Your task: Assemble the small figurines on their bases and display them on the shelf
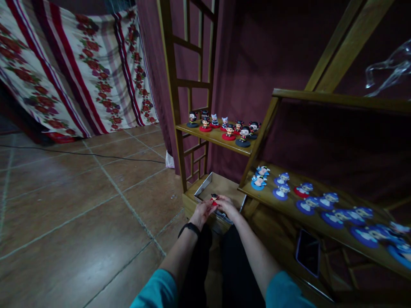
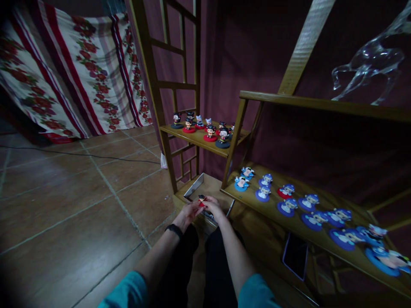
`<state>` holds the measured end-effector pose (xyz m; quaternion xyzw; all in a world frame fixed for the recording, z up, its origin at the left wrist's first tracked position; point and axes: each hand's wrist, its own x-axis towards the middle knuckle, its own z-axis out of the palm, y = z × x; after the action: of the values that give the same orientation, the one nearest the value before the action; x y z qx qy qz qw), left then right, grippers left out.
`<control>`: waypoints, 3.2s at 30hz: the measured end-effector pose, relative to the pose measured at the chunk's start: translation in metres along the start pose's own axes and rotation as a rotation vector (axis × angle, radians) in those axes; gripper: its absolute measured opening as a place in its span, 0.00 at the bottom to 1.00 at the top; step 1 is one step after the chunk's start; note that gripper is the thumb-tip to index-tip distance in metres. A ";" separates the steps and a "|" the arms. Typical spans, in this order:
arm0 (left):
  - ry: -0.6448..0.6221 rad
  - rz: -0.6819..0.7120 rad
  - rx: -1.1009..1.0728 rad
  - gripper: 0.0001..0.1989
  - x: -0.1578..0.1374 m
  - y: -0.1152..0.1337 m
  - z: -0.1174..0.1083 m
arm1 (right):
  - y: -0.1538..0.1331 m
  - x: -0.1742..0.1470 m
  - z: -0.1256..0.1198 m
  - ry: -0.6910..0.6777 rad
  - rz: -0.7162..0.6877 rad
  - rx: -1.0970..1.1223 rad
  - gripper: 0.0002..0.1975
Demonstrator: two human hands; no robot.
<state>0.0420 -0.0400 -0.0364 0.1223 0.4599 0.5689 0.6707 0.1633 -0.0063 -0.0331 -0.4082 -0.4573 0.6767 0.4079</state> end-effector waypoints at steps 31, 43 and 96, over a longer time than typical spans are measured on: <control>-0.064 0.181 -0.091 0.12 0.005 -0.002 -0.008 | -0.006 0.000 0.006 -0.007 -0.198 -0.043 0.19; -0.151 0.232 -0.100 0.13 -0.004 0.007 -0.010 | 0.001 0.004 0.007 -0.002 -0.350 -0.102 0.18; -0.015 0.016 0.027 0.03 0.013 -0.004 -0.003 | 0.006 0.006 -0.004 -0.058 0.075 0.001 0.09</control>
<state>0.0411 -0.0313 -0.0466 0.1391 0.4616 0.5671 0.6678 0.1635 -0.0008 -0.0405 -0.4052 -0.4530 0.7032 0.3690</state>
